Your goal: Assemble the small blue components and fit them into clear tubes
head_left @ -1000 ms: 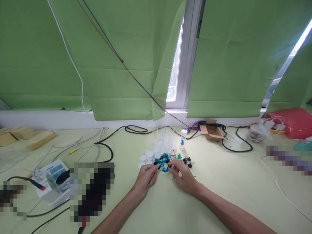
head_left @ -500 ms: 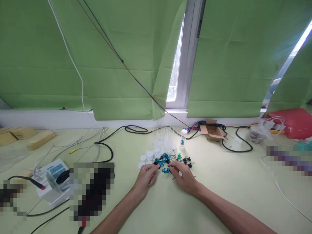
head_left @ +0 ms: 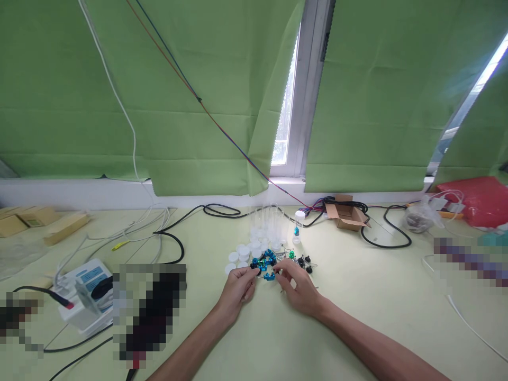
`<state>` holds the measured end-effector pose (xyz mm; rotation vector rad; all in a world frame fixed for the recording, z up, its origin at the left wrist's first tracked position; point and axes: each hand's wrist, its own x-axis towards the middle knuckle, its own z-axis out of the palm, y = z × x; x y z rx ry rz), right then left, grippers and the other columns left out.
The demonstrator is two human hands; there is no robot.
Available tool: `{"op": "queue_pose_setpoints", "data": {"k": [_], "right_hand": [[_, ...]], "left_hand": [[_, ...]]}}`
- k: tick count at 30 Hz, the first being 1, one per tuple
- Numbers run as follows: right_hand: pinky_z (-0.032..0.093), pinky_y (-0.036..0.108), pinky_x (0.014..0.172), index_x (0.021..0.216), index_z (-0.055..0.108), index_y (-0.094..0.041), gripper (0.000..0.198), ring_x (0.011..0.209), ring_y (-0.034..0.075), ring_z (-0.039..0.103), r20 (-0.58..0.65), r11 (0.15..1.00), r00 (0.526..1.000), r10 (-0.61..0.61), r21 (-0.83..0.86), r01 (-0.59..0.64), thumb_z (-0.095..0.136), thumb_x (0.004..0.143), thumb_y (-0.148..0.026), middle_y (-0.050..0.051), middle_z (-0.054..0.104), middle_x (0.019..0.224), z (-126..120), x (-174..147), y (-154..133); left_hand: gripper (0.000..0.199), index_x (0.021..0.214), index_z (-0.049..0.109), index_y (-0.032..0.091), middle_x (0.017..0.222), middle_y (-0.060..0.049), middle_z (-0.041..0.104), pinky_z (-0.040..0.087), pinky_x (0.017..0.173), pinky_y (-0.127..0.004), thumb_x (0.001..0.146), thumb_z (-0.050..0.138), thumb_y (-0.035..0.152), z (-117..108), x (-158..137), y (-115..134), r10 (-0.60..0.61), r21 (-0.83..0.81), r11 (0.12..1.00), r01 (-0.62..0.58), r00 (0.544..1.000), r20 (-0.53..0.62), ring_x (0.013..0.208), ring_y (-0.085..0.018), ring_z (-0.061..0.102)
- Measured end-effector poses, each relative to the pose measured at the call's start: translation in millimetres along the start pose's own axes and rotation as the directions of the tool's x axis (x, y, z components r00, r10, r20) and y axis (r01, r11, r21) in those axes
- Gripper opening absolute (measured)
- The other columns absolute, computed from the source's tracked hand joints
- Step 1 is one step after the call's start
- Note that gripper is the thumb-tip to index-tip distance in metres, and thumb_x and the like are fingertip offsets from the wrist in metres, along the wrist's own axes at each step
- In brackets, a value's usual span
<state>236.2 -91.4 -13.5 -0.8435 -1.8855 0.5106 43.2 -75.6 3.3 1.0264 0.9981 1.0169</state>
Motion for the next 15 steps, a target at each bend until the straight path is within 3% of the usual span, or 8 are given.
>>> {"op": "queue_pose_setpoints", "data": {"k": [10,15], "right_hand": [[0.045,0.025,0.061,0.101,0.059,-0.021,0.022,0.062,0.014,0.056,0.024,0.998,0.998,0.063,-0.026,-0.062,0.037,0.100,-0.024,0.002,0.061,0.075,1.6,-0.3,2.7],[0.045,0.026,0.061,0.100,0.058,-0.021,0.019,0.064,0.014,0.053,0.021,0.998,0.998,0.051,-0.035,-0.050,0.039,0.099,-0.025,0.003,0.059,0.080,-0.3,1.1,-1.1]], "left_hand": [[0.050,0.050,0.030,0.021,0.038,0.010,0.027,0.011,0.044,-0.025,0.075,0.068,0.042,0.9,-1.5,0.2,0.004,0.083,0.997,-0.007,0.999,0.034,0.037,-0.005,0.021],[0.048,0.050,0.032,0.021,0.037,0.010,0.027,0.011,0.044,-0.026,0.075,0.068,0.041,-0.1,0.1,-0.6,0.005,0.056,0.998,-0.005,1.000,0.016,0.037,-0.005,0.021]]}}
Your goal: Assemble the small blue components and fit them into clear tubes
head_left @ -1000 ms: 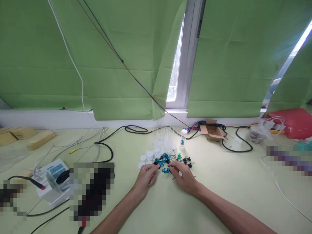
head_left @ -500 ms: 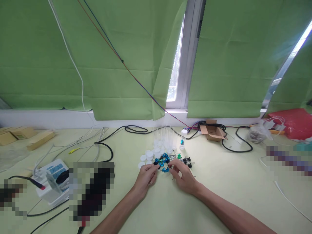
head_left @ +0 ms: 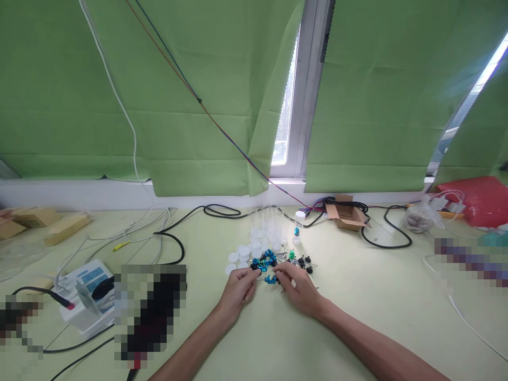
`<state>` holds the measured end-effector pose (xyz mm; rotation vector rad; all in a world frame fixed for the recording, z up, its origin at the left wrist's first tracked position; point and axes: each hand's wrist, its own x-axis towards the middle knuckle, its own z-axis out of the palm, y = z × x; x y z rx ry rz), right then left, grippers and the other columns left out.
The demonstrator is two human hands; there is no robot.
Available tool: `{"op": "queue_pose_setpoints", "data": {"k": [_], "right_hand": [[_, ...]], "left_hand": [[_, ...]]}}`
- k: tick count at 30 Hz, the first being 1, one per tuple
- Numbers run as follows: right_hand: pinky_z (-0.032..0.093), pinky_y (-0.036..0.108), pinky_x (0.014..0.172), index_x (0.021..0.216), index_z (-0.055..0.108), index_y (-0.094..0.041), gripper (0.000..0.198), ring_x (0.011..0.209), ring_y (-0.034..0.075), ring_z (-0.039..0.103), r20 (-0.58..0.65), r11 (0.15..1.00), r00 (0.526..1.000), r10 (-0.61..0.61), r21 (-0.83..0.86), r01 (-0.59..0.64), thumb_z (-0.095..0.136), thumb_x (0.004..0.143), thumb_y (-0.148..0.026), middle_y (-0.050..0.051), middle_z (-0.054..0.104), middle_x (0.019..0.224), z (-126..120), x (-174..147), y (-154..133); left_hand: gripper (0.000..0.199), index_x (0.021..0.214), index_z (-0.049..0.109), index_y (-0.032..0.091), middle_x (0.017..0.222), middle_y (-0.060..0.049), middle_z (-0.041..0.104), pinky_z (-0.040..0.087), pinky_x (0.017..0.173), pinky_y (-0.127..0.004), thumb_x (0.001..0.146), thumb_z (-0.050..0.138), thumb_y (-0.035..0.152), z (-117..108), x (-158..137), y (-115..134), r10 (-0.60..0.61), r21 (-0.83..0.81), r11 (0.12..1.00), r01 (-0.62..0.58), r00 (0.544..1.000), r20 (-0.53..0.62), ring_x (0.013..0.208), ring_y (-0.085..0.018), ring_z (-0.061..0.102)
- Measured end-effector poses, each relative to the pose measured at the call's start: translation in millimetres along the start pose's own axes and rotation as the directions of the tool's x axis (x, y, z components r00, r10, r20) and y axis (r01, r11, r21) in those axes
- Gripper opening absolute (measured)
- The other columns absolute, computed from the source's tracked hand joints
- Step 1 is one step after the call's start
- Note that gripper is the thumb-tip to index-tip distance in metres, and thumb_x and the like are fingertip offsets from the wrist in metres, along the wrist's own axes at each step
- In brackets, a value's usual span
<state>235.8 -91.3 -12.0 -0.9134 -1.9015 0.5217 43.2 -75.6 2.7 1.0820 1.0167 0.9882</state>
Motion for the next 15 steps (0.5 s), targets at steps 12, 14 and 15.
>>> {"op": "queue_pose_setpoints", "data": {"k": [12,14,15], "right_hand": [[0.047,0.026,0.061,0.106,0.054,-0.021,0.014,0.068,0.013,0.053,0.010,0.997,0.998,-0.055,0.048,0.055,0.044,0.096,-0.021,0.006,0.057,0.093,-1.2,-1.2,0.3],[0.047,0.026,0.061,0.106,0.054,-0.020,0.015,0.068,0.013,0.054,0.016,0.998,0.999,-0.052,0.042,0.051,0.045,0.095,-0.020,0.006,0.057,0.093,-0.9,-1.5,1.1],[0.047,0.026,0.062,0.106,0.054,-0.020,0.015,0.067,0.013,0.054,0.015,0.998,0.999,-0.049,0.038,0.049,0.045,0.095,-0.020,0.005,0.058,0.093,-0.7,-1.5,1.5]], "left_hand": [[0.048,0.050,0.033,0.020,0.039,0.010,0.026,0.013,0.043,-0.025,0.074,0.070,0.039,0.5,0.6,0.0,-0.002,-0.071,0.997,0.000,1.000,-0.030,0.036,-0.005,0.023],[0.047,0.049,0.034,0.020,0.039,0.010,0.027,0.013,0.043,-0.024,0.074,0.070,0.038,1.1,-0.3,1.0,-0.002,-0.062,0.998,0.001,1.000,-0.030,0.036,-0.005,0.024],[0.047,0.049,0.034,0.020,0.039,0.010,0.027,0.013,0.043,-0.025,0.074,0.070,0.038,1.3,-0.8,1.2,-0.003,-0.054,0.999,0.002,1.000,-0.027,0.036,-0.005,0.024]]}}
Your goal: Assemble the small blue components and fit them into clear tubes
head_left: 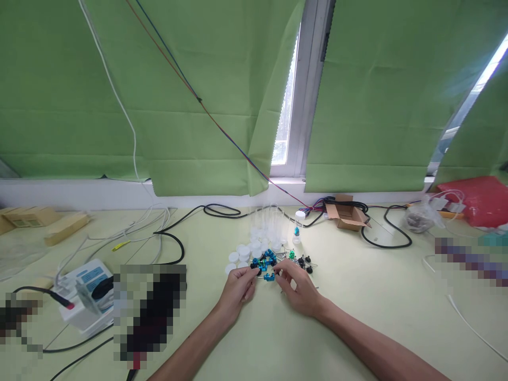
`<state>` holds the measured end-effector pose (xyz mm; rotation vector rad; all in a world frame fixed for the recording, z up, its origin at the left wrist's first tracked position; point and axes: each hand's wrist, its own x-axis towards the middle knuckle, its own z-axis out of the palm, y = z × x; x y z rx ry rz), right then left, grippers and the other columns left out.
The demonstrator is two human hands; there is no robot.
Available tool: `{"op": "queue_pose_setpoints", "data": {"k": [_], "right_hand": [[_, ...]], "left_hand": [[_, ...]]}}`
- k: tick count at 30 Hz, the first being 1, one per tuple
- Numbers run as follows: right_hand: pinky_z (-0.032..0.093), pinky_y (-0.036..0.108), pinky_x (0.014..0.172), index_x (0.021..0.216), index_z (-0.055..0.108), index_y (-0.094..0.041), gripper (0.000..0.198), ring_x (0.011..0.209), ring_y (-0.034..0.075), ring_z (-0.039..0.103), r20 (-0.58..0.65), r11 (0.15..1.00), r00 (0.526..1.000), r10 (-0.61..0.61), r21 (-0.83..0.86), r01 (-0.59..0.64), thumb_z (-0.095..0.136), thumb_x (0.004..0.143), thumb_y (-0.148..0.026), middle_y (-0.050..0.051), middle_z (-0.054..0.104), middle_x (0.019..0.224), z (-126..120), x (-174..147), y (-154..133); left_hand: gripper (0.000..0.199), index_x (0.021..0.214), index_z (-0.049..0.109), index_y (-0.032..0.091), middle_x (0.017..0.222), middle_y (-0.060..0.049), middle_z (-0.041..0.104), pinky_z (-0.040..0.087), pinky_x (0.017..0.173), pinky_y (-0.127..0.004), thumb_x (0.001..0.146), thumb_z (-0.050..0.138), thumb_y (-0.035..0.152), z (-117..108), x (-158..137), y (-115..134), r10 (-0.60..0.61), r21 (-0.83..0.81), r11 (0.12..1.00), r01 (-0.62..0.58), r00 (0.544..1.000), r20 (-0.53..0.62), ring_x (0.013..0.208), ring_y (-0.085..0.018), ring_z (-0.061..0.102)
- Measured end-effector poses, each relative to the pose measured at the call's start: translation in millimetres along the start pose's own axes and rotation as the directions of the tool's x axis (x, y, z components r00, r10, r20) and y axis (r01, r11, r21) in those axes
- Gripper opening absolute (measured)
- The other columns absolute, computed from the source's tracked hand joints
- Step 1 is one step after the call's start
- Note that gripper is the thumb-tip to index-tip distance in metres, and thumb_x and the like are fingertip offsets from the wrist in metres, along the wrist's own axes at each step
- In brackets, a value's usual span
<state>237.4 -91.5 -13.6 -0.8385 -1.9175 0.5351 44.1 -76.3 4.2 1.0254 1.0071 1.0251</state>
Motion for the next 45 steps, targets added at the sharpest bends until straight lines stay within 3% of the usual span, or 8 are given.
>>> {"op": "queue_pose_setpoints", "data": {"k": [11,21,39,45], "right_hand": [[0.046,0.025,0.060,0.106,0.056,-0.020,0.018,0.060,0.012,0.054,-0.016,0.998,0.999,0.052,-0.032,-0.052,0.040,0.099,-0.023,0.002,0.061,0.078,3.0,-1.3,3.8],[0.050,0.026,0.060,0.106,0.054,-0.021,0.015,0.067,0.013,0.054,-0.008,1.000,1.000,-0.005,0.022,0.005,0.046,0.094,-0.019,0.007,0.055,0.100,0.1,0.0,-1.0],[0.046,0.024,0.059,0.105,0.057,-0.020,0.019,0.062,0.013,0.055,-0.004,0.998,0.998,0.068,-0.019,-0.068,0.040,0.098,-0.025,0.004,0.062,0.086,2.1,-1.6,4.1],[0.048,0.026,0.061,0.104,0.057,-0.020,0.015,0.065,0.013,0.054,-0.020,1.000,1.000,0.013,-0.022,-0.013,0.045,0.096,-0.023,0.005,0.060,0.089,1.1,0.0,0.5]], "left_hand": [[0.048,0.050,0.033,0.020,0.038,0.010,0.027,0.013,0.044,-0.025,0.075,0.069,0.040,-1.6,2.9,-2.0,0.000,0.041,0.999,-0.001,1.000,0.022,0.036,-0.005,0.022],[0.046,0.050,0.035,0.020,0.039,0.010,0.027,0.012,0.043,-0.024,0.072,0.071,0.040,0.9,-0.3,2.0,0.002,-0.025,1.000,-0.002,1.000,-0.004,0.036,-0.005,0.023],[0.049,0.048,0.033,0.020,0.038,0.010,0.026,0.012,0.043,-0.025,0.072,0.071,0.040,-0.1,-0.2,-0.2,-0.007,0.010,1.000,0.007,1.000,0.015,0.036,-0.005,0.023],[0.047,0.049,0.034,0.020,0.039,0.010,0.027,0.012,0.043,-0.024,0.073,0.070,0.039,0.2,-0.9,1.7,-0.003,-0.017,1.000,0.004,1.000,0.013,0.036,-0.005,0.024]]}}
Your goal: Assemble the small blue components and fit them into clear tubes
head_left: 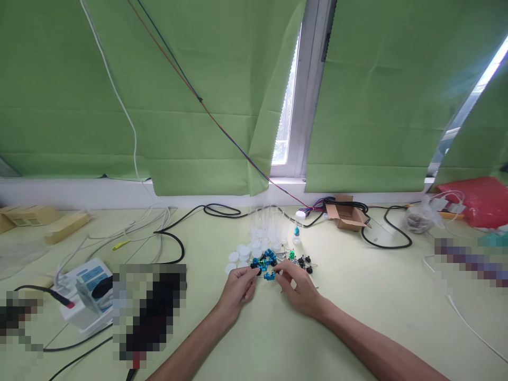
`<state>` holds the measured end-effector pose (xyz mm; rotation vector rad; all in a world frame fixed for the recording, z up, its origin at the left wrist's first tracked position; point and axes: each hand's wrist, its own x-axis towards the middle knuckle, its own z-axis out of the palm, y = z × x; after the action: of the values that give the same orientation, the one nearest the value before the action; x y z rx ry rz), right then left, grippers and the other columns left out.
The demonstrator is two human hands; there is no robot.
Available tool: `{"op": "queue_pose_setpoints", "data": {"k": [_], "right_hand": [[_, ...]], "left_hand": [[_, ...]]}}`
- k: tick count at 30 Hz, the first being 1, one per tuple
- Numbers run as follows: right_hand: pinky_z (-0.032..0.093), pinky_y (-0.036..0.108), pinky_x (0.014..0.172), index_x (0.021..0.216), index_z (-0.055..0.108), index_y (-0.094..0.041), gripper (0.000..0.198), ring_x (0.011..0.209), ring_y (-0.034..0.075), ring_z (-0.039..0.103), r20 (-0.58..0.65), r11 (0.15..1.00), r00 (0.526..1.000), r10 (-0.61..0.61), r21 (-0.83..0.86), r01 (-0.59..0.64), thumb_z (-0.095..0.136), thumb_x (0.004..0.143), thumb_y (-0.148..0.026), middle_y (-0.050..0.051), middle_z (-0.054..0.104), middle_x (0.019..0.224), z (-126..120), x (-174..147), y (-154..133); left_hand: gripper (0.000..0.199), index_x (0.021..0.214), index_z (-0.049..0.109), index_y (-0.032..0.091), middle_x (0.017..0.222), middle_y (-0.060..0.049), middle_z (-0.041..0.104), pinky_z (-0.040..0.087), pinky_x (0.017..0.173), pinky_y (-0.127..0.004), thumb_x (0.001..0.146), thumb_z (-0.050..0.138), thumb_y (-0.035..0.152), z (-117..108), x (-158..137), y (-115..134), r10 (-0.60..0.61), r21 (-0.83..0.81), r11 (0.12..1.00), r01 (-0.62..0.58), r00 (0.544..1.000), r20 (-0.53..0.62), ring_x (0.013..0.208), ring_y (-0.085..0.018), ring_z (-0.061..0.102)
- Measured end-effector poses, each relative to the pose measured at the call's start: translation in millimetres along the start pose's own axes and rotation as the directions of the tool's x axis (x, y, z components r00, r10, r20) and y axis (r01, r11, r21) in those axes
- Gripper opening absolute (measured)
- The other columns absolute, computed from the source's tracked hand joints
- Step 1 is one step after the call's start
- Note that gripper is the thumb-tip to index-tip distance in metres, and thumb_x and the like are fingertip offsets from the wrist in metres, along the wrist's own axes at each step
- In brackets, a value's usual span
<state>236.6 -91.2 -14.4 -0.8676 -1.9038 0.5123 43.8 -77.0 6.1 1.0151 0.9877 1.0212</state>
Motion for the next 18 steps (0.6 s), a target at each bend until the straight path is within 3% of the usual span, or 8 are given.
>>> {"op": "queue_pose_setpoints", "data": {"k": [9,18], "right_hand": [[0.050,0.027,0.061,0.108,0.055,-0.021,0.017,0.067,0.014,0.055,0.013,0.999,1.000,-0.020,0.038,0.020,0.045,0.095,-0.021,0.009,0.056,0.102,-1.4,0.3,-2.3],[0.048,0.027,0.063,0.106,0.057,-0.020,0.017,0.064,0.014,0.055,0.004,1.000,1.000,-0.014,-0.018,0.014,0.042,0.097,-0.024,0.005,0.061,0.089,0.3,-0.3,0.9]], "left_hand": [[0.047,0.049,0.034,0.020,0.039,0.010,0.026,0.012,0.042,-0.024,0.071,0.072,0.039,0.8,0.5,0.6,0.000,-0.026,1.000,-0.001,1.000,-0.015,0.035,-0.005,0.024],[0.049,0.049,0.032,0.020,0.038,0.010,0.026,0.013,0.043,-0.024,0.072,0.071,0.039,-0.8,0.9,-0.4,-0.013,0.005,1.000,0.013,1.000,0.004,0.035,-0.005,0.023]]}}
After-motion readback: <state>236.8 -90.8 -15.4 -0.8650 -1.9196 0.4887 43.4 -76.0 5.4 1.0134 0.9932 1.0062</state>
